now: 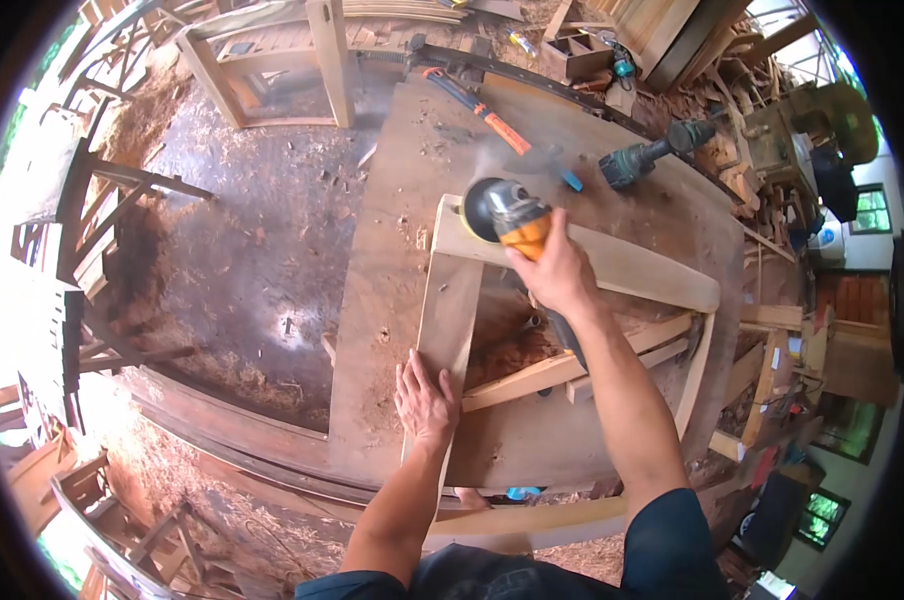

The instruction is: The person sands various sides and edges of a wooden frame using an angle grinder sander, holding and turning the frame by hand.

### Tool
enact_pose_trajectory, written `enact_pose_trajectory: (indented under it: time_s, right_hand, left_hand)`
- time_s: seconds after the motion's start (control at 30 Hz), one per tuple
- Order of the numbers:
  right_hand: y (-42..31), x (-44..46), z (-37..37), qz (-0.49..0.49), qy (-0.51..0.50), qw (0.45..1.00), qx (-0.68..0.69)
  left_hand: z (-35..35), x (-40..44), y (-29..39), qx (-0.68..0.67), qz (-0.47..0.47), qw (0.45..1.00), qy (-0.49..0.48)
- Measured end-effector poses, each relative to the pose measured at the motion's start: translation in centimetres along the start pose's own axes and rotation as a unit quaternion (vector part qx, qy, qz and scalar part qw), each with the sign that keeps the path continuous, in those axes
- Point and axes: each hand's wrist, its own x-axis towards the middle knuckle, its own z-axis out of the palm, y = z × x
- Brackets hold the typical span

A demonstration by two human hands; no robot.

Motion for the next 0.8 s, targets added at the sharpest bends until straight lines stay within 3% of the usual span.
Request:
enact_pose_trajectory:
  time_s: [0.17,0.33,0.4,0.47,0.57,0.67,0.73,0.8]
  right_hand:
    - [-3.3,-0.3,1.1,-0.033,-0.04,0.998,-0.038]
    - [3.0,-2.1,-1.3,0.044,0.011,0.999,0.018]
    - [7.1,-3.0,-2.3,0.028,0.077,0.996,0.034]
    - [7.8,-3.1,-2.2,0.039,0.064,0.997,0.035]
    - [3.9,-3.0,-1.4,0.078,0.007,0.997,0.023]
    - [-1.1,-2.5,-0.5,0.045,-0.043,0.998,0.012]
    - [-0.9,-2.5,0.5,0.001,-0.032,0.999,0.009]
    - [0.6,-3.3,-0.5,0.031,-0.038,0.999,0.01]
  left_hand:
    - [0.1,-0.1,0.2,0.003,0.011,1.0,0.006]
    - [0.3,-0.2,0.1,0.011,0.009,1.0,0.006]
    - [0.4,-0.1,0.1,0.017,0.005,1.0,0.002]
    - [0.4,-0.2,0.2,0.02,0.002,1.0,0.007]
    - [0.6,-0.4,0.0,0.027,0.001,1.0,0.014]
    - [0.3,-0.2,0.5,0.007,-0.002,1.0,0.005]
    - [0.3,-0.3,0.6,0.014,-0.002,1.0,0.007]
    - [0.2,-0.3,0.7,0.019,0.0,1.0,0.004]
